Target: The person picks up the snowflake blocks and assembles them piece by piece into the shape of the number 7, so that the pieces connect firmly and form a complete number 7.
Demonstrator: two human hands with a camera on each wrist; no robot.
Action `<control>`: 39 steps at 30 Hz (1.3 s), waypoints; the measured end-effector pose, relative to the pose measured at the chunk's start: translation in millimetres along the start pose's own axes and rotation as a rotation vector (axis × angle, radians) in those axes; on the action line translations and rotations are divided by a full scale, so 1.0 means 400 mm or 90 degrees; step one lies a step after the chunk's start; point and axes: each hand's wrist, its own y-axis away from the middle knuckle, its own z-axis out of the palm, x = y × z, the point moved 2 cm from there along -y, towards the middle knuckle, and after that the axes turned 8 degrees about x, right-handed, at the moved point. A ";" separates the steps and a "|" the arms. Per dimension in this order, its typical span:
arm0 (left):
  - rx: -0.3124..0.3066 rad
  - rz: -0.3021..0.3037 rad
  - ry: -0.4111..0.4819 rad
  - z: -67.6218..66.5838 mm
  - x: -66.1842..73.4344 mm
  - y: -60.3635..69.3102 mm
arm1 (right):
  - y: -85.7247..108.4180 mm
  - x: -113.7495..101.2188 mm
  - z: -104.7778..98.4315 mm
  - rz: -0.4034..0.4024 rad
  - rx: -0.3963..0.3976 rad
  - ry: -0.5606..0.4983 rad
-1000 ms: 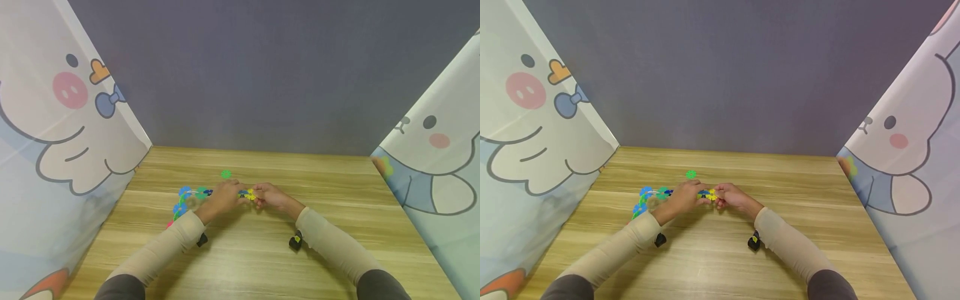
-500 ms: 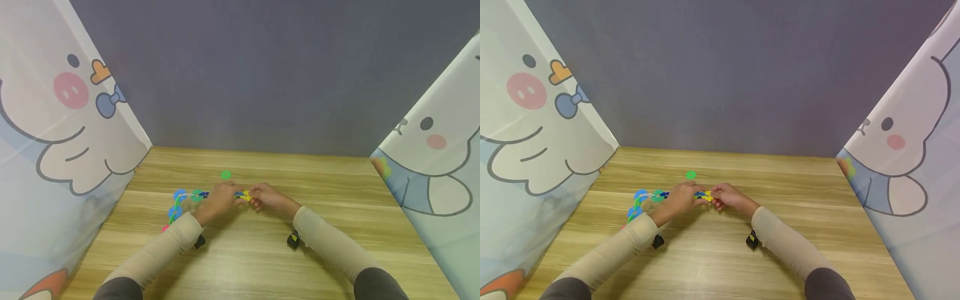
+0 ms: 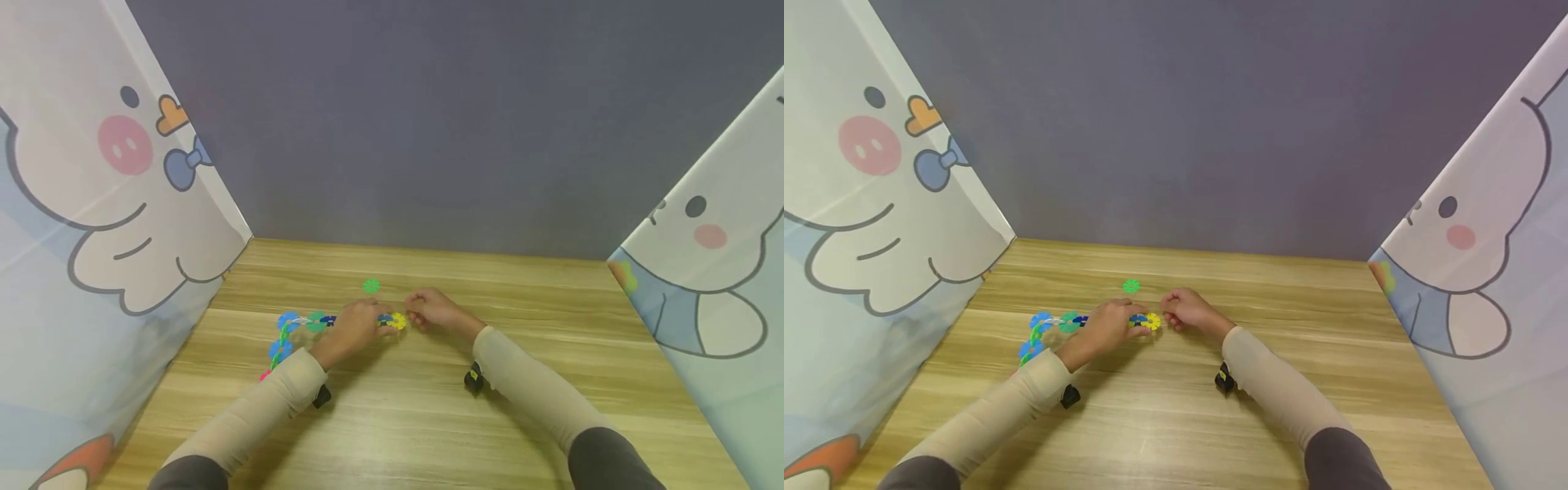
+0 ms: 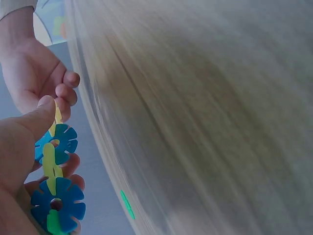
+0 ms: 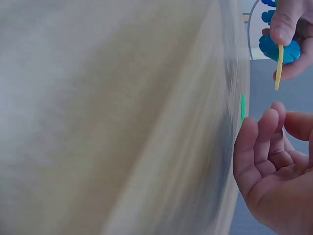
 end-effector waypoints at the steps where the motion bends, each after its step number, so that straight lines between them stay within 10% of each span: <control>1: 0.002 0.001 0.000 -0.001 -0.001 0.001 | -0.005 -0.003 -0.001 -0.007 0.002 0.012; 12: -0.008 -0.015 -0.006 0.002 -0.011 0.010 | -0.065 -0.034 0.011 -0.131 0.029 0.196; 39: -0.029 -0.040 -0.010 -0.001 -0.028 0.012 | -0.181 -0.092 0.107 -0.163 0.027 0.443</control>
